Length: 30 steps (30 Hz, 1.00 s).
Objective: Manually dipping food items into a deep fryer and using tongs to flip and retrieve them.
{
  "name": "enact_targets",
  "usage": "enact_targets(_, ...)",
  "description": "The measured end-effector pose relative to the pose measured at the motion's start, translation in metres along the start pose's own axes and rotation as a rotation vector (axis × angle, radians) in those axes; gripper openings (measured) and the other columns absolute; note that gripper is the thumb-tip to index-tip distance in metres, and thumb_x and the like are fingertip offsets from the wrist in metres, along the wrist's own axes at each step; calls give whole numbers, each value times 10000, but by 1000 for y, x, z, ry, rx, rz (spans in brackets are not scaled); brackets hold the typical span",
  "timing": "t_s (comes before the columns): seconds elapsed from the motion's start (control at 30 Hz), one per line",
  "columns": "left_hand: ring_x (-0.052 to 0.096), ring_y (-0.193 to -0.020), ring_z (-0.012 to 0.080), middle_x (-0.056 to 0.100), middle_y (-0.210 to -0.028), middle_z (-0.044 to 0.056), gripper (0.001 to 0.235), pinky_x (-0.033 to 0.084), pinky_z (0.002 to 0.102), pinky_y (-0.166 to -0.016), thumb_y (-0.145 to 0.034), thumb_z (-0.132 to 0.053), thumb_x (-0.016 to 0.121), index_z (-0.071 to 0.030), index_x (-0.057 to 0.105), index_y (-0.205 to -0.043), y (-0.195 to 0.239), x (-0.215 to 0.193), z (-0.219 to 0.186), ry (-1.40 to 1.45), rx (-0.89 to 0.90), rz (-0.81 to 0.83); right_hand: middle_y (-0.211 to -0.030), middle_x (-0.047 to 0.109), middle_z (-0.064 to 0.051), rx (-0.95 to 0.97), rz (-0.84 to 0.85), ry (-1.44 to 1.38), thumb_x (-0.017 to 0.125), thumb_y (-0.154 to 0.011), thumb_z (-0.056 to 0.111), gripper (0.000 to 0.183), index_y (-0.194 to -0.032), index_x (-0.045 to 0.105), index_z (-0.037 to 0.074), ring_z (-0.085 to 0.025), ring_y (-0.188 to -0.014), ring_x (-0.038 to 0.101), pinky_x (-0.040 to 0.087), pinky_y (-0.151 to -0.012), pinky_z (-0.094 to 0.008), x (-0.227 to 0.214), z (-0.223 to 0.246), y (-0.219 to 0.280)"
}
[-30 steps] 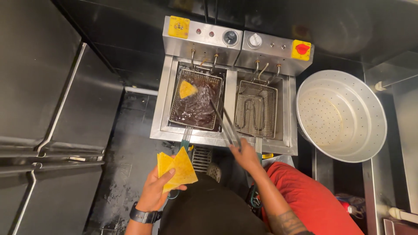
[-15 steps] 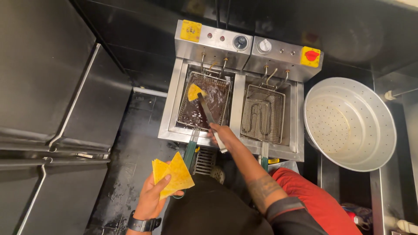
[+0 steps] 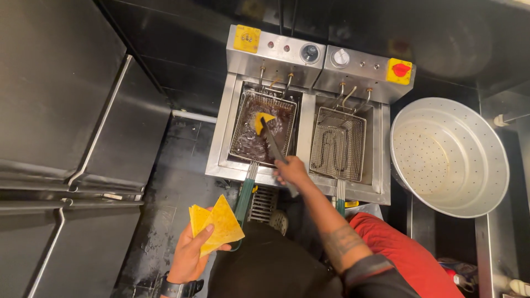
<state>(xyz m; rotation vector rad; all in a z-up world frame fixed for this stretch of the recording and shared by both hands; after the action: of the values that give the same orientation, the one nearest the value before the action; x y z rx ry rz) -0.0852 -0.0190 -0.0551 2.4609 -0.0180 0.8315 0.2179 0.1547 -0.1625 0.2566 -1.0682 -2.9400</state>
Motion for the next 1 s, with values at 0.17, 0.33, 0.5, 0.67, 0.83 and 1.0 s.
enact_targets(0.17,720,-1016,320,668,-1233,161,468,640,473,-694,-941,-147,580,-34,506,-1389,-5,5,2,6,-18,16,-843,737,-246,-188,-247,692,662,-930,293,339,-1057,648,-21,-378,-713,704,567,-653,-482,-33,7,22)
enact_targets(0.33,715,-1012,315,684,-1213,156,462,638,471,-695,-950,-149,593,-35,530,-1393,-9,19,-4,-24,-24,83,-888,699,-324,-375,-306,1033,669,-905,336,437,-1086,597,-55,-507,-855,691,561,-814,-563,-31,6,34)
enact_targets(0.5,709,-1038,329,664,-1251,159,480,638,490,-698,-943,-146,589,-31,503,-1402,-6,7,-8,4,2,63,-869,706,-315,-364,-296,946,683,-902,379,477,-1084,593,-52,-497,-863,690,557,-811,-550,-41,-12,69)
enact_targets(0.67,702,-1064,339,642,-1284,166,495,639,496,-709,-939,-140,579,-27,494,-1413,-4,-2,-3,17,5,13,-851,722,-271,-286,-307,803,701,-878,400,496,-1084,600,-40,-473,-851,697,550,-780,-537,-59,-44,88)
enact_targets(0.83,707,-1040,329,657,-1255,160,467,639,486,-701,-951,-143,579,-20,496,-1394,-8,12,4,14,-18,46,-791,732,-225,-290,-343,685,713,-889,374,473,-1055,572,-45,-432,-777,716,563,-718,-508,-59,-62,102)
enact_targets(1.0,718,-1011,312,685,-1200,164,462,648,475,-695,-948,-140,582,-27,530,-1393,-9,34,2,-34,-41,76,-768,729,-180,-315,-340,690,728,-888,347,432,-1018,568,-33,-402,-759,718,562,-689,-490,-54,-72,113)
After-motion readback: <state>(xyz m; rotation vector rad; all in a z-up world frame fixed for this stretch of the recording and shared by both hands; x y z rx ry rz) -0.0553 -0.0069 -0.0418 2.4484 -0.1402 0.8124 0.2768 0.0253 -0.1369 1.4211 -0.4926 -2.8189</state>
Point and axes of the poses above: each hand's wrist, its own y-axis away from the middle knuckle, its own x-axis out of the palm, z = x × y, the point moved 4 cm from there along -y, towards the middle knuckle
